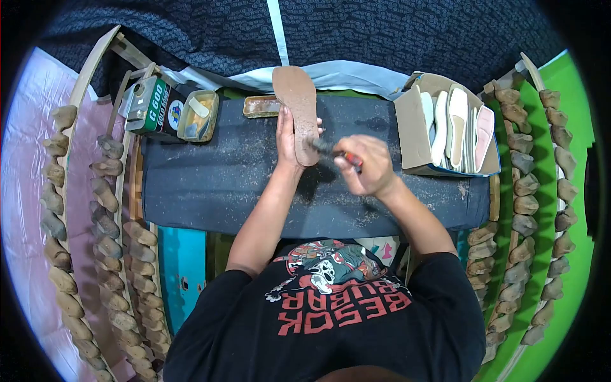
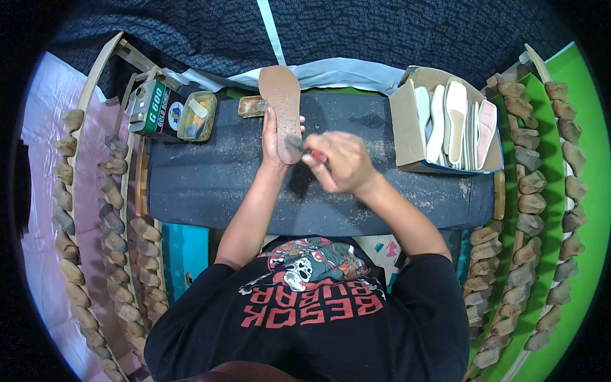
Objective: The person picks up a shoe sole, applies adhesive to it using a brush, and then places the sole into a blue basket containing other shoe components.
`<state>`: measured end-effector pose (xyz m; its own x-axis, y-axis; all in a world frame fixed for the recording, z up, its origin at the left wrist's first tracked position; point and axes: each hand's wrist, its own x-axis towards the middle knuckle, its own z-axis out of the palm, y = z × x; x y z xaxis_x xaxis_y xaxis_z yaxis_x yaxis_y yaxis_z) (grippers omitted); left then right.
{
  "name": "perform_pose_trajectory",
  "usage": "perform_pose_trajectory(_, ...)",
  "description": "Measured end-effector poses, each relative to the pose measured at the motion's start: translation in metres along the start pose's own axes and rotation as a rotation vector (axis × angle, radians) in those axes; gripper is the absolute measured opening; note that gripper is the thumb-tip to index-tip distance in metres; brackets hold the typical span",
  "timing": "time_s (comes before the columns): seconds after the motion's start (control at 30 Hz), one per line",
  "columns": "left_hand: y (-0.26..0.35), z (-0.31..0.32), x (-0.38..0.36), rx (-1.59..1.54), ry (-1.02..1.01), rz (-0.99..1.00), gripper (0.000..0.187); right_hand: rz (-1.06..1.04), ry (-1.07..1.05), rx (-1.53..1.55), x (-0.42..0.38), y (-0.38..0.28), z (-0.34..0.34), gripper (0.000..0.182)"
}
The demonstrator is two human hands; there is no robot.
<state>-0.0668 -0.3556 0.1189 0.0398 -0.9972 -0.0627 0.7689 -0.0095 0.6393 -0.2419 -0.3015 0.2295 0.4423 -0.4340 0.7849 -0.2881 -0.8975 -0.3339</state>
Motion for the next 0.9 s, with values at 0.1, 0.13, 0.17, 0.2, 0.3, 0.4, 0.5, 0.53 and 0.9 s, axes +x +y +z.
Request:
perform_pose_trajectory(0.1, -0.006, 0.005, -0.001, -0.039, -0.030, 0.025, 0.050, -0.042, 0.070, 0.005, 0.009, 0.006, -0.006, 0.015)
perform_pose_trajectory(0.13, -0.007, 0.007, -0.002, -0.046, -0.015, -0.014, 0.049, -0.044, 0.070, 0.004, 0.008, 0.006, -0.007, 0.015)
perform_pose_trajectory(0.17, -0.009, 0.009, -0.002, -0.054, -0.001, -0.053, 0.049, -0.084, -0.022, 0.010, 0.005, 0.007, -0.009, 0.016)
perform_pose_trajectory(0.2, -0.009, 0.012, -0.002, -0.054, -0.002, -0.051, 0.049, -0.124, -0.114, 0.015, 0.003, 0.008, -0.010, 0.017)
perform_pose_trajectory(0.3, -0.011, 0.020, 0.000, -0.046, 0.052, 0.003, 0.048, -0.289, -0.201, -0.012, -0.011, 0.003, -0.012, 0.028)
perform_pose_trajectory(0.4, -0.013, 0.020, 0.001, -0.033, 0.127, -0.023, 0.047, -0.319, -0.214, 0.029, -0.024, 0.008, -0.022, 0.032)
perform_pose_trajectory(0.5, -0.018, 0.022, 0.000, -0.002, 0.157, -0.044, 0.049, -0.420, -0.208, 0.014, -0.023, 0.013, -0.039, 0.034)
perform_pose_trajectory(0.53, -0.020, 0.022, -0.001, -0.002, 0.164, -0.040, 0.049, -0.471, -0.197, -0.031, -0.020, 0.017, -0.043, 0.032)
perform_pose_trajectory(0.9, -0.030, 0.032, 0.001, -0.085, 0.120, 0.032, 0.051, -0.509, -0.317, 0.032, -0.031, 0.016, -0.055, 0.033)
